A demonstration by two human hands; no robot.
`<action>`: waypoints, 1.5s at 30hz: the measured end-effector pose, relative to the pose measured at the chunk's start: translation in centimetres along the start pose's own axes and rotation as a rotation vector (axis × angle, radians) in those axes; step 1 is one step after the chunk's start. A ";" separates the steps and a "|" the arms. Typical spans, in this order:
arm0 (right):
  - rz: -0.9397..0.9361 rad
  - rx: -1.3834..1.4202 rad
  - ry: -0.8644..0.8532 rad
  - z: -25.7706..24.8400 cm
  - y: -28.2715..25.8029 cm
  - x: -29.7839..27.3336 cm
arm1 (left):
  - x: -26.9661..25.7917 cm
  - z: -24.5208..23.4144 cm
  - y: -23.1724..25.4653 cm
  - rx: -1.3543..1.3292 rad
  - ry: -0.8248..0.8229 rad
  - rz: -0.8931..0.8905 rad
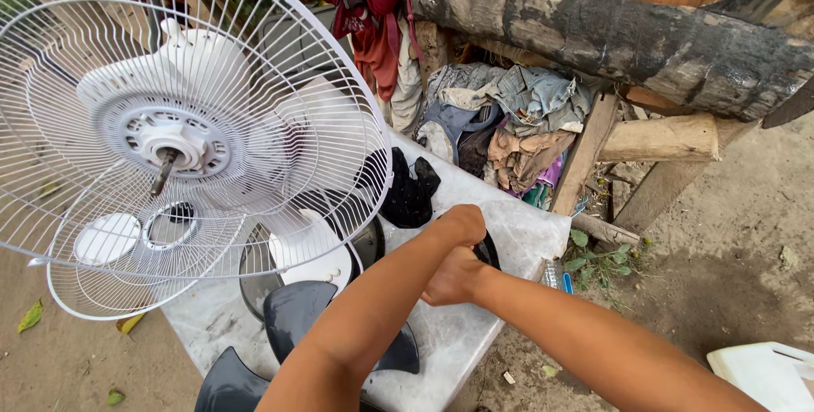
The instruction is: The person wipes individual fan blades with a damp cloth, turning the blade assembly over to clean both sides.
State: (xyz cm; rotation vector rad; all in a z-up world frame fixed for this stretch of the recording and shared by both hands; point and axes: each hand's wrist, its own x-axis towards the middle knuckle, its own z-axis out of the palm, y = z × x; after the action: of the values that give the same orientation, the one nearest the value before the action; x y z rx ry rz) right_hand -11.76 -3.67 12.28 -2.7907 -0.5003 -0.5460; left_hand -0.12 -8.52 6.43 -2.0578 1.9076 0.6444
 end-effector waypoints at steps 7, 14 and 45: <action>0.166 -0.021 -0.344 2.1 1.4 0.1 | 0.5 -0.6 2.4 -0.354 0.177 -0.392; 0.255 -0.117 -0.408 2.4 1.0 -0.5 | 0.7 -0.7 4.5 -0.419 0.259 -0.520; 1.427 0.618 1.125 2.8 -25.5 -13.3 | -39.0 7.7 11.1 -1.010 0.890 0.216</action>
State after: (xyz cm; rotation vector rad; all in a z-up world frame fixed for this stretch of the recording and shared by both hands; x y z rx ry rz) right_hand -32.06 16.60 8.91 -1.2726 1.1896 -1.0669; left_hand -13.72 28.05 19.89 -3.1649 2.6380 0.9965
